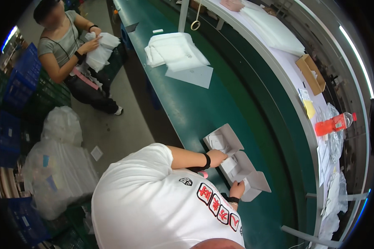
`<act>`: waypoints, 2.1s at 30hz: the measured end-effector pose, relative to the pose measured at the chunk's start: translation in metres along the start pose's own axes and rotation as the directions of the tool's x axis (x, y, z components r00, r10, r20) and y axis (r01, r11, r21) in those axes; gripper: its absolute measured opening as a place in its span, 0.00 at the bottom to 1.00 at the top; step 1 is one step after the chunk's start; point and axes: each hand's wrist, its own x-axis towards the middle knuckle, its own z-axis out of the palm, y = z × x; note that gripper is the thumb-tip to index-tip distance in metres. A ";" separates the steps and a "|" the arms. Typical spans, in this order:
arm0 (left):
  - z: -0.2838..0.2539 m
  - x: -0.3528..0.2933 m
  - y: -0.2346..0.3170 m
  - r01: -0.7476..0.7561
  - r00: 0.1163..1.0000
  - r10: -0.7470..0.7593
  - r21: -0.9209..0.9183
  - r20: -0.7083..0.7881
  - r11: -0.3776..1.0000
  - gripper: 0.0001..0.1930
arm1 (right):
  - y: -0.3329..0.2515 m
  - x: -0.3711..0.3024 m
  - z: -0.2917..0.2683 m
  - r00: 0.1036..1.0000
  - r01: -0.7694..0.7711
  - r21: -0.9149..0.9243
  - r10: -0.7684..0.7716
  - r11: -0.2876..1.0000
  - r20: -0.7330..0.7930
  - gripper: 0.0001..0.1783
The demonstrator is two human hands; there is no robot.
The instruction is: The person closes the lids of several boxes, places a device into a plastic bag, and puts the bag into another box. They then place small paper packets and white cables from the shelf into the open boxes.
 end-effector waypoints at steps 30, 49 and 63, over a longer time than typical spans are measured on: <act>-0.070 -0.164 -0.163 0.462 0.786 -0.612 -0.569 -0.093 0.680 0.32 | -0.194 -0.001 0.001 0.844 0.058 0.625 -0.372 0.779 0.385 0.37; -0.089 -0.117 -0.196 0.150 0.922 -0.291 -0.460 -0.254 0.875 0.68 | -0.287 0.000 0.139 0.936 0.324 0.092 -0.304 0.942 -0.178 0.29; -0.098 -0.168 -0.162 -0.100 0.947 -0.007 -0.316 -0.321 0.943 0.65 | -0.237 -0.060 0.068 0.995 0.088 0.912 -0.085 0.402 -0.059 0.09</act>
